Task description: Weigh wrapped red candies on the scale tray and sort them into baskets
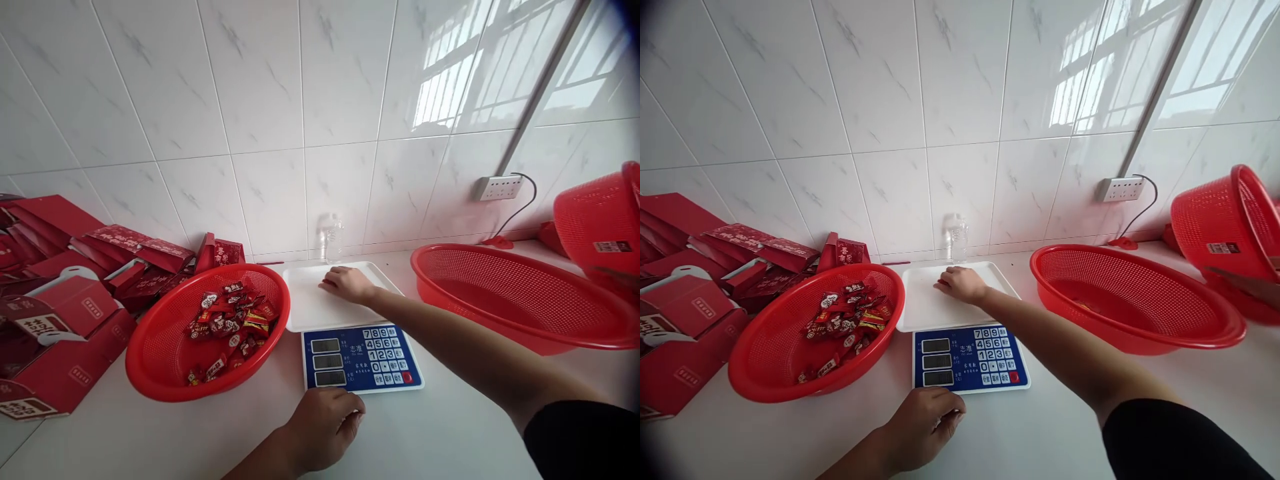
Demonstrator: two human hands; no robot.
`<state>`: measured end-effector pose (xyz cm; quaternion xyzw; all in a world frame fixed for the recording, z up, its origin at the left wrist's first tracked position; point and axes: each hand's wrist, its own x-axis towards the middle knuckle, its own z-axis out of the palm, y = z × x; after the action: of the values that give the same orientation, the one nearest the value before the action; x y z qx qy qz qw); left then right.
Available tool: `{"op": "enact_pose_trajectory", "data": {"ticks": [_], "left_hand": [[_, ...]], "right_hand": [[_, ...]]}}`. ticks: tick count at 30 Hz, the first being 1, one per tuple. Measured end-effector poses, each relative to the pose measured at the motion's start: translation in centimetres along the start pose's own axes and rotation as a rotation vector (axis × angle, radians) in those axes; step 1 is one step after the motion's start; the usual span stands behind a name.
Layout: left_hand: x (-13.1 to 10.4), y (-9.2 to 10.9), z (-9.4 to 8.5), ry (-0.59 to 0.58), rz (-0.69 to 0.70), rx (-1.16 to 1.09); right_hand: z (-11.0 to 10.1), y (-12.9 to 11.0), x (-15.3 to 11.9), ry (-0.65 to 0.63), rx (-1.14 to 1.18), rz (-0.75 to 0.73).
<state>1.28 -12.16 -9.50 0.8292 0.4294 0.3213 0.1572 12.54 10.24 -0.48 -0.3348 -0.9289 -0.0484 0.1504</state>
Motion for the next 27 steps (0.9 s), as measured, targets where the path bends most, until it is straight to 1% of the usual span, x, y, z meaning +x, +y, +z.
{"op": "enact_pose_trajectory", "data": {"ticks": [3, 6, 9, 12, 14, 15, 16, 18, 20, 21, 22, 23, 24, 25, 26, 27], "left_hand": [[-0.1, 0.2, -0.1, -0.014, 0.01, 0.014], [-0.3, 0.3, 0.1, -0.033, 0.043, 0.031], [-0.3, 0.2, 0.5, -0.05, 0.08, 0.052], [-0.3, 0.3, 0.5, -0.063, 0.101, 0.073], [-0.2, 0.7, -0.1, -0.066, 0.108, 0.088], [-0.3, 1.2, -0.7, -0.062, 0.112, 0.096], [-0.3, 1.9, -1.6, -0.052, 0.116, 0.101], [-0.3, 3.5, -4.0, -0.008, 0.121, 0.1], [-0.2, 5.1, -7.3, 0.058, 0.086, 0.073], [0.0, 5.6, -9.1, 0.11, 0.023, 0.09], [0.2, 5.8, -11.0, 0.128, -0.06, 0.113], [0.6, 5.7, -12.8, 0.131, -0.137, 0.131], [1.1, 5.2, -14.5, 0.109, -0.229, 0.153], [1.6, 4.4, -15.9, 0.059, -0.326, 0.191], [2.1, 3.2, -17.2, -0.02, -0.46, 0.251], [2.5, 1.7, -18.2, -0.145, -0.606, 0.323]], "right_hand": [[-2.0, 3.4, -2.0, 0.111, -0.052, 0.084], [-4.4, 7.6, -5.0, 0.238, -0.121, 0.231], [-6.5, 11.4, -8.3, 0.294, -0.154, 0.341], [-7.5, 14.0, -11.0, 0.286, -0.17, 0.439], [-7.4, 14.9, -11.9, 0.286, -0.171, 0.477], [-7.2, 15.0, -12.1, 0.289, -0.165, 0.479], [-6.9, 14.9, -12.1, 0.292, -0.152, 0.468], [-6.4, 13.7, -11.7, 0.302, -0.115, 0.417], [-6.4, 11.1, -11.0, 0.317, -0.071, 0.347], [-6.6, 9.3, -10.7, 0.325, -0.049, 0.312], [-7.1, 7.2, -10.4, 0.342, -0.02, 0.274], [-7.8, 5.0, -10.3, 0.39, 0.066, 0.241], [-8.6, 2.7, -10.2, 0.451, 0.156, 0.212], [-9.5, 0.5, -10.2, 0.501, 0.245, 0.183], [-10.3, -1.4, -10.2, 0.536, 0.329, 0.161], [-11.1, -3.1, -10.4, 0.559, 0.404, 0.148]]}}
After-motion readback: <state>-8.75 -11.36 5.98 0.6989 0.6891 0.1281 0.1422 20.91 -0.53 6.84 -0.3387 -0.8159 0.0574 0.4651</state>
